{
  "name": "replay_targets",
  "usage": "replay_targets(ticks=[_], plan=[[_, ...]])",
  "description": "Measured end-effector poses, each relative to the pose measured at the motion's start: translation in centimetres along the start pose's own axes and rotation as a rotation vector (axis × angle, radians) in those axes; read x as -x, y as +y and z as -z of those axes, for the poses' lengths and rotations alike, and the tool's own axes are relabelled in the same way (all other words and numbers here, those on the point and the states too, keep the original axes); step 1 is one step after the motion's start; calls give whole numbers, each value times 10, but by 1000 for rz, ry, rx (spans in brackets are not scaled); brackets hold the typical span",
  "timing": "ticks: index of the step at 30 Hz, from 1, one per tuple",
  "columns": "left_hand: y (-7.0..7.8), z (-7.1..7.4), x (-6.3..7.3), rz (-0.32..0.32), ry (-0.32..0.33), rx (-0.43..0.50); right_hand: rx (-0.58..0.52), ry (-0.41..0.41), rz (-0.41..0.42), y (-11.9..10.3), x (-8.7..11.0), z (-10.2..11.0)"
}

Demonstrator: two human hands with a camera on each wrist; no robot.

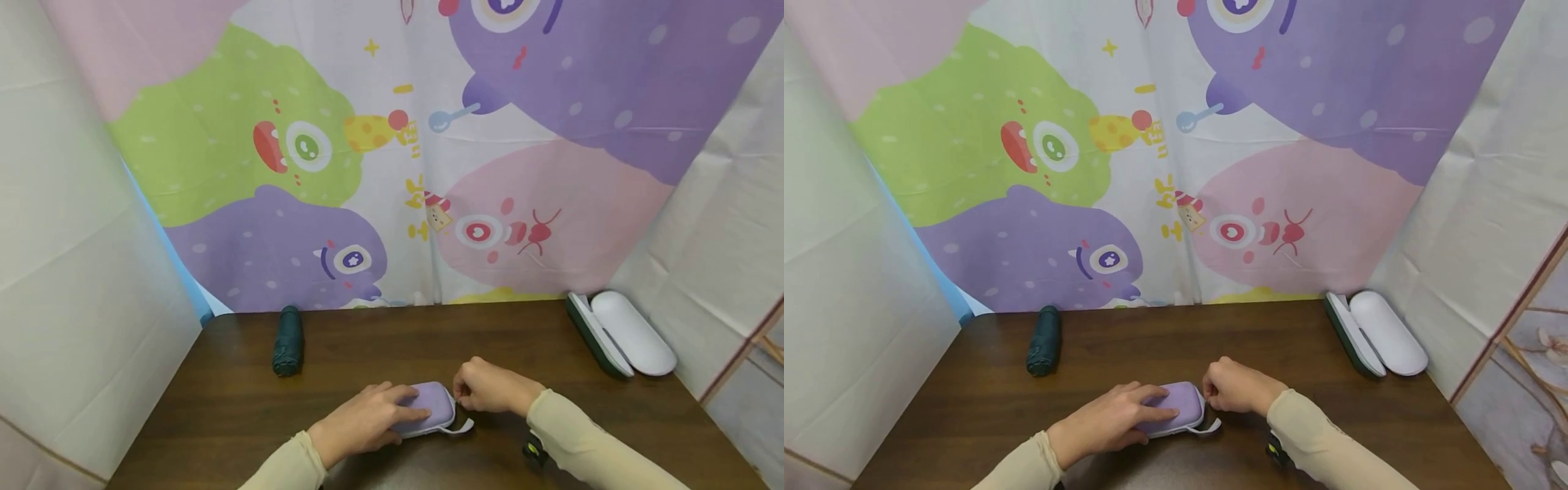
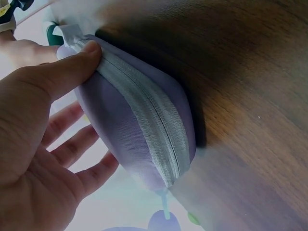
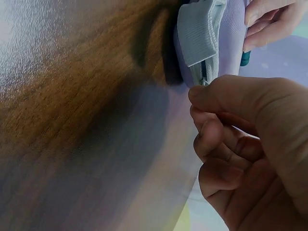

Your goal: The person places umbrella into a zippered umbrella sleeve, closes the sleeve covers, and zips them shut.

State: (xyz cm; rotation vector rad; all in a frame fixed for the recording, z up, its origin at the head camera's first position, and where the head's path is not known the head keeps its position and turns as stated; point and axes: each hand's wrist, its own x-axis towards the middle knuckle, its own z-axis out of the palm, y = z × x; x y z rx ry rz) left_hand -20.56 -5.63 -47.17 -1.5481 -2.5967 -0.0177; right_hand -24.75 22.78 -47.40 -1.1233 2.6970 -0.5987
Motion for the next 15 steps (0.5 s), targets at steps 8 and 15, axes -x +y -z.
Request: replay_targets(ticks=[8, 15], plan=[[-1, 1, 0, 4, -15, 28, -5, -26, 0, -8, 5, 1], [-1, 1, -2, 4, -18, 34, -22, -32, 0, -11, 9, 0]])
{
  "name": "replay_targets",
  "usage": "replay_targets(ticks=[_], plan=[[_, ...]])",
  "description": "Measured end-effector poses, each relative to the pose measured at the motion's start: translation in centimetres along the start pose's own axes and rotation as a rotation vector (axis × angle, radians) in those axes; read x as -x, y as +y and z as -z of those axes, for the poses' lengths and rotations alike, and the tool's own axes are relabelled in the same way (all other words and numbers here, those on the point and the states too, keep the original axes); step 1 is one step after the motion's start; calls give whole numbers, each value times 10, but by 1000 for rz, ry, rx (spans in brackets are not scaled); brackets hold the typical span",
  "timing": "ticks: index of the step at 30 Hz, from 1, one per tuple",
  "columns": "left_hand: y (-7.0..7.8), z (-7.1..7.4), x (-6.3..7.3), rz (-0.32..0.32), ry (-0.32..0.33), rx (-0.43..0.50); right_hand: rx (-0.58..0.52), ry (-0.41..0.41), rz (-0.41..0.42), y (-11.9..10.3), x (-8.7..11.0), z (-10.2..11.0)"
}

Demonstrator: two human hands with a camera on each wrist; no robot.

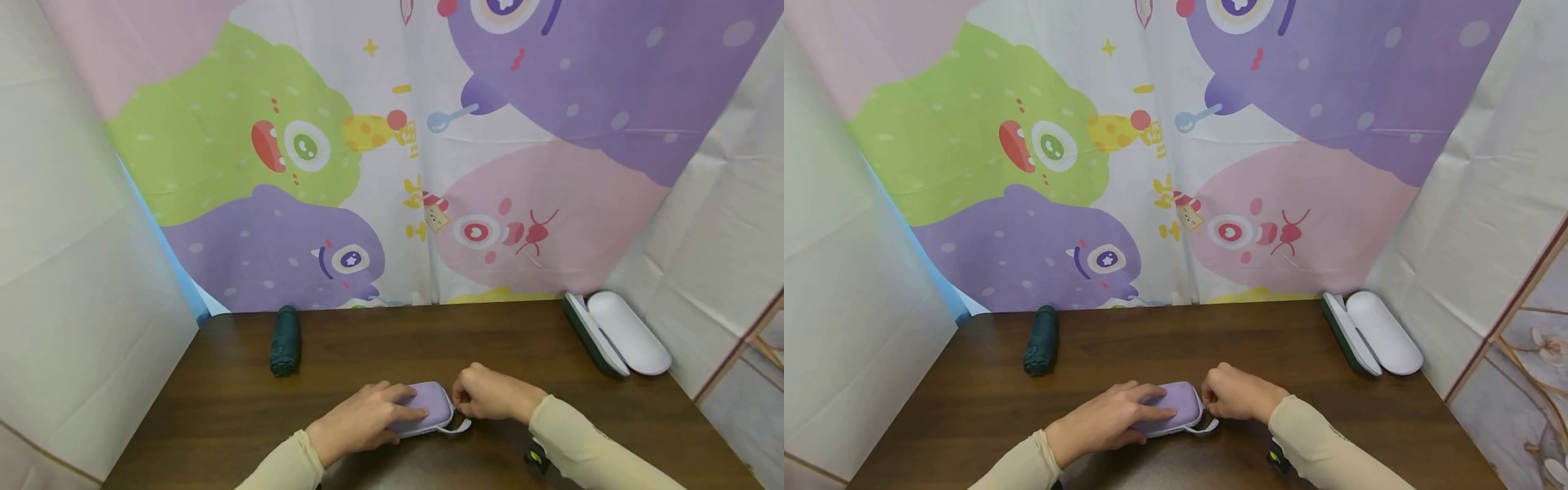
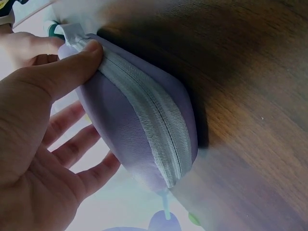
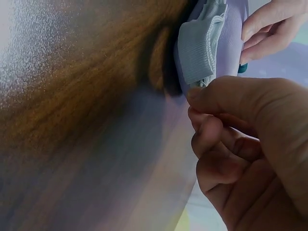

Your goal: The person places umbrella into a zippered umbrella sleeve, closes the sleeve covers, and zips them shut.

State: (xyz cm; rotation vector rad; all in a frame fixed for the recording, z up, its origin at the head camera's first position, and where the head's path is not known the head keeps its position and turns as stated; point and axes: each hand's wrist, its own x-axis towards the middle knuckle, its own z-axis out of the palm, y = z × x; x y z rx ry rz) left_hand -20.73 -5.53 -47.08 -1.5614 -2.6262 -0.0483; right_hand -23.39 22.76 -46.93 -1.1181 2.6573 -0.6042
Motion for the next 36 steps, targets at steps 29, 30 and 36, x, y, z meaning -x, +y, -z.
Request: replay_targets(ticks=[29, 30, 36], plan=[[0, 1, 0, 10, 3, 20, 13, 5, 80, -8, 7, -4], [0, 1, 0, 11, 4, 22, 9, 6, 80, -8, 7, -4], [0, -1, 0, 13, 9, 16, -17, 19, 82, -10, 9, -7]])
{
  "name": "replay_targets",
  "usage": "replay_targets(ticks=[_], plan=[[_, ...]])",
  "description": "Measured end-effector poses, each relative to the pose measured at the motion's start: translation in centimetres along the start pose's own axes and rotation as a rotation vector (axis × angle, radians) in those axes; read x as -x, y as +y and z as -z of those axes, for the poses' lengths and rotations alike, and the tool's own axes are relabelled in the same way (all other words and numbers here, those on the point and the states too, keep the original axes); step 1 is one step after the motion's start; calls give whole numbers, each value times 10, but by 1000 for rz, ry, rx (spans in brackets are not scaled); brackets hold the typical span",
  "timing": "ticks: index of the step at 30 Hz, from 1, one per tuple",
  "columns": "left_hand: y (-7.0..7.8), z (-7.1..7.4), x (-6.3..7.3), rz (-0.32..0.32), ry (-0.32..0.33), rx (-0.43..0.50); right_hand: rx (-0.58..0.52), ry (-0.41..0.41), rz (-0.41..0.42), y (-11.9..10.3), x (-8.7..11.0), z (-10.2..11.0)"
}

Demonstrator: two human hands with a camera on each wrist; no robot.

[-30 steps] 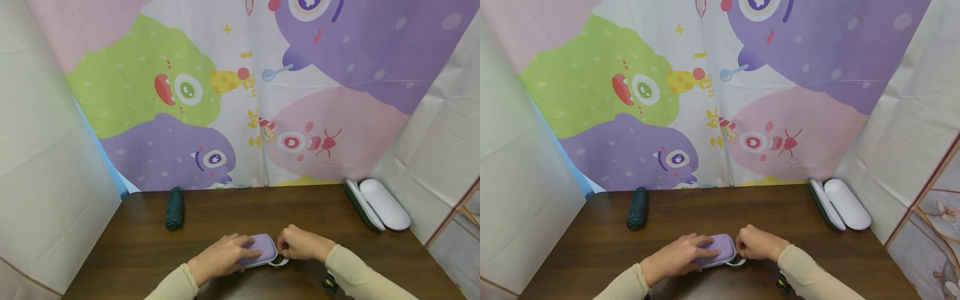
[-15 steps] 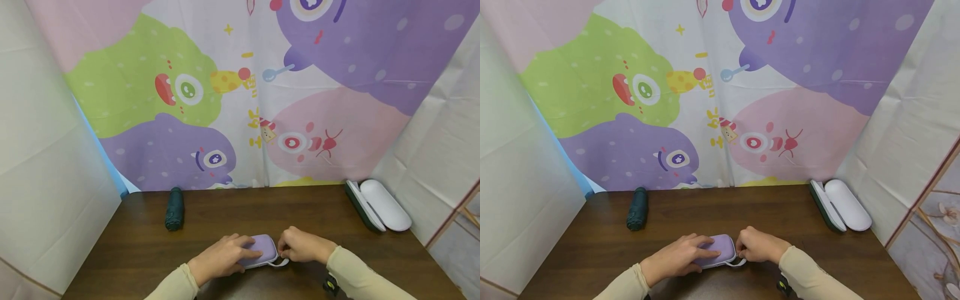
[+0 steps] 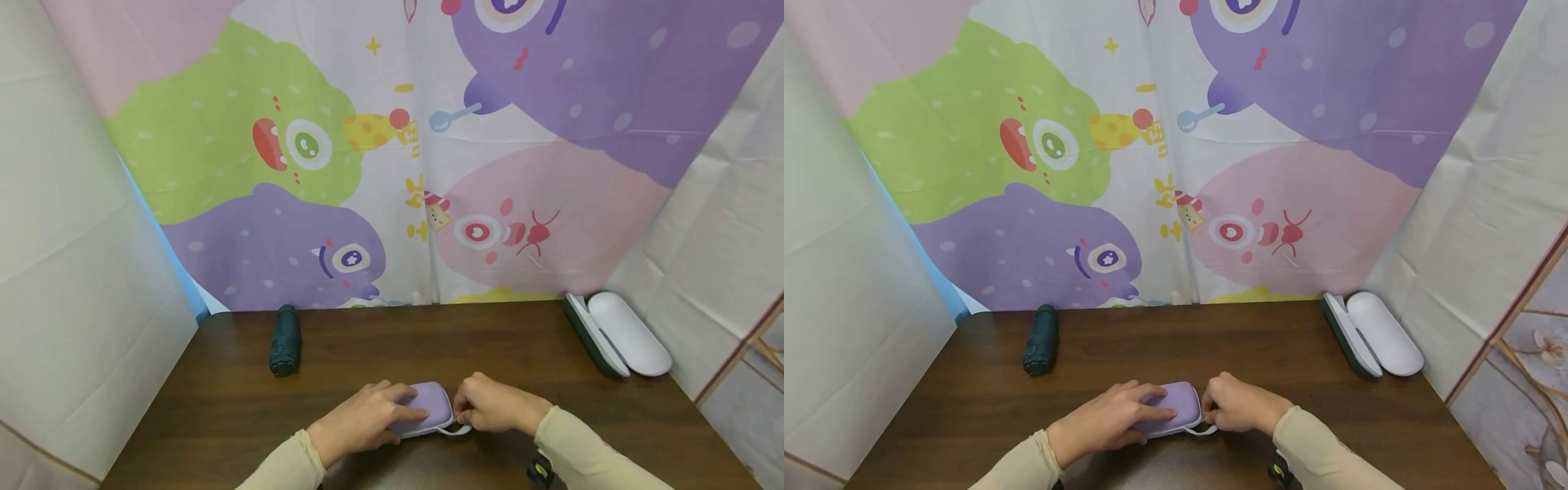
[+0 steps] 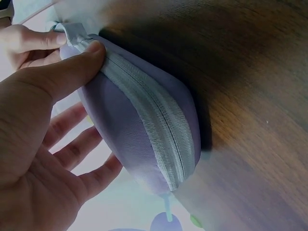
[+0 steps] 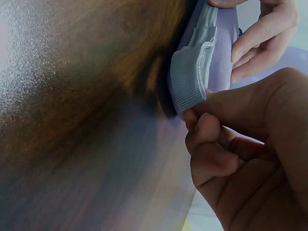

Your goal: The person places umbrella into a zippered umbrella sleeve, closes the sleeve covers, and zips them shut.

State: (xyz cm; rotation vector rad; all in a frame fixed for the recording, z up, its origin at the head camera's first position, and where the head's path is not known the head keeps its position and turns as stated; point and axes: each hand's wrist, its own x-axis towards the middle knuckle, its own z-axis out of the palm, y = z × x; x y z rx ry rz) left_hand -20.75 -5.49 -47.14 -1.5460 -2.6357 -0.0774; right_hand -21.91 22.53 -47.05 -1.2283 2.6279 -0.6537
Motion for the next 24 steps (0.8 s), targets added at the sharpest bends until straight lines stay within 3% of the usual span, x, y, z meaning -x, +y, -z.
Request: replay_targets(ticks=[15, 24], plan=[[0, 0, 0, 2, -4, -10, -101, -6, -96, -2, 5, -6], [-1, -1, -1, 5, -11, -4, -168, 21, -52, 3, 11, -12]])
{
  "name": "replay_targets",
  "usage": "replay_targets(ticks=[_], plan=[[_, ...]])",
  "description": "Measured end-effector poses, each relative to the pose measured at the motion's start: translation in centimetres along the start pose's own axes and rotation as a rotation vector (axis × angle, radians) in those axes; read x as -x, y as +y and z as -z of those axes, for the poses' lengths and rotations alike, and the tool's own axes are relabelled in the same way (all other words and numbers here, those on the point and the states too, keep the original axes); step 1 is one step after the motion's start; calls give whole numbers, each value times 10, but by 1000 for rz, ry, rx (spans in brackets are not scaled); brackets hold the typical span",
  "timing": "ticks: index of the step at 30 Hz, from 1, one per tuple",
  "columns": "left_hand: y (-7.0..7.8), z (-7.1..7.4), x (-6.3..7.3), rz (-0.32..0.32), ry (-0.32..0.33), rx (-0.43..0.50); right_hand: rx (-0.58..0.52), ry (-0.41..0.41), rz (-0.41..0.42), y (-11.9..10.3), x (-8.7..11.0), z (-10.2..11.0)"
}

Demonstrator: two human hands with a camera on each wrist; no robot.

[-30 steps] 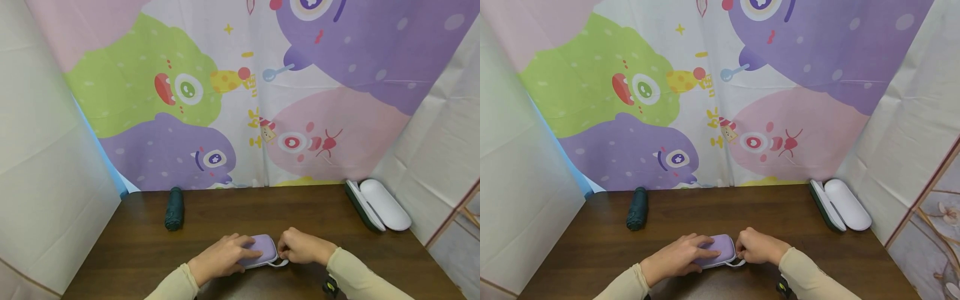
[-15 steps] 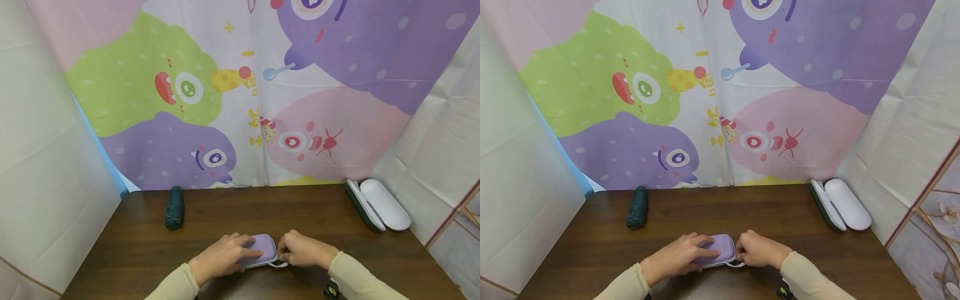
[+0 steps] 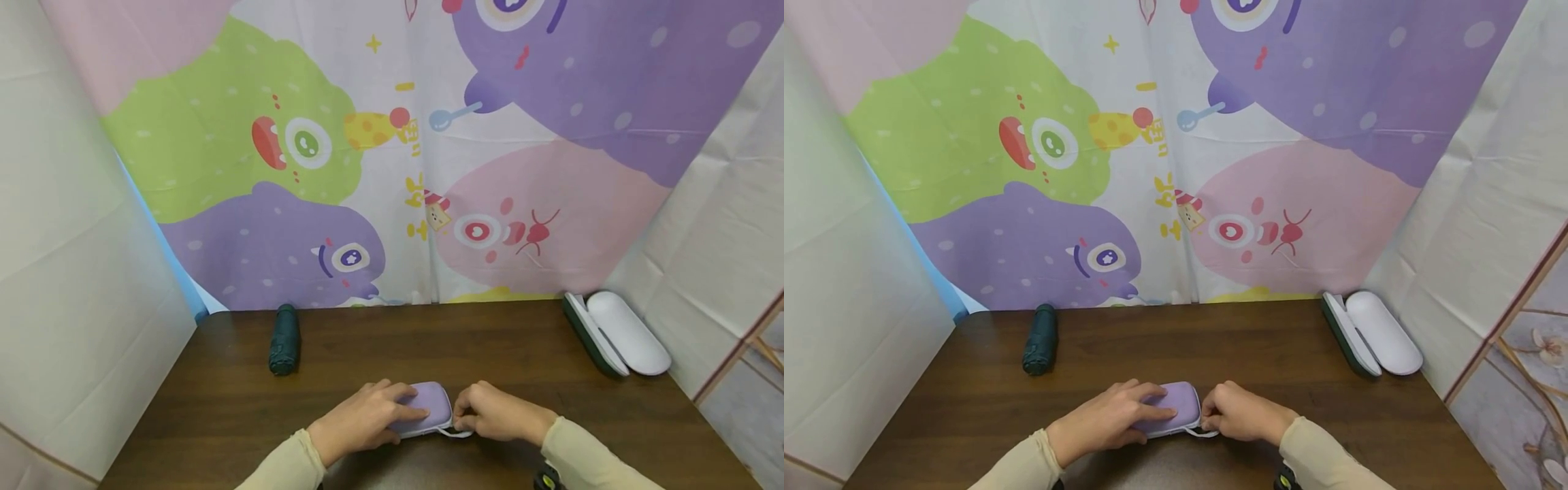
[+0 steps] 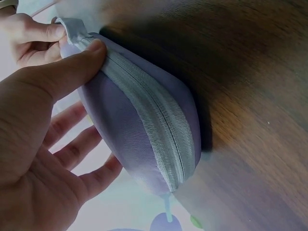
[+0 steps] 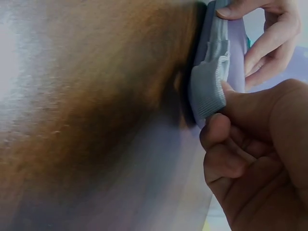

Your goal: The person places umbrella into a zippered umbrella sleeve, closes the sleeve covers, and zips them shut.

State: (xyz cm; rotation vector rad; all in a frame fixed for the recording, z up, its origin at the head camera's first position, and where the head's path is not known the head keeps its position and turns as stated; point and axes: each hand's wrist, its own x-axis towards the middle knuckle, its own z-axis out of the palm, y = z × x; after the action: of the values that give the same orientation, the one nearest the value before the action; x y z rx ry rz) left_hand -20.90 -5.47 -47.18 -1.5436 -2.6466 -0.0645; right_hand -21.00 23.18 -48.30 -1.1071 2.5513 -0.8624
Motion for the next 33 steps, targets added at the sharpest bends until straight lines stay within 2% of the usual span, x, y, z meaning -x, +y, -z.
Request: replay_targets(ticks=[19, 28, 33], plan=[[2, 1, 1, 5, -1, 11, -58, 57, 11, 1, 6, -15], [2, 0, 1, 6, -3, 9, -73, 63, -5, -1, 5, -17], [2, 0, 1, 8, 1, 19, -76, 71, 14, -3, 5, -18]])
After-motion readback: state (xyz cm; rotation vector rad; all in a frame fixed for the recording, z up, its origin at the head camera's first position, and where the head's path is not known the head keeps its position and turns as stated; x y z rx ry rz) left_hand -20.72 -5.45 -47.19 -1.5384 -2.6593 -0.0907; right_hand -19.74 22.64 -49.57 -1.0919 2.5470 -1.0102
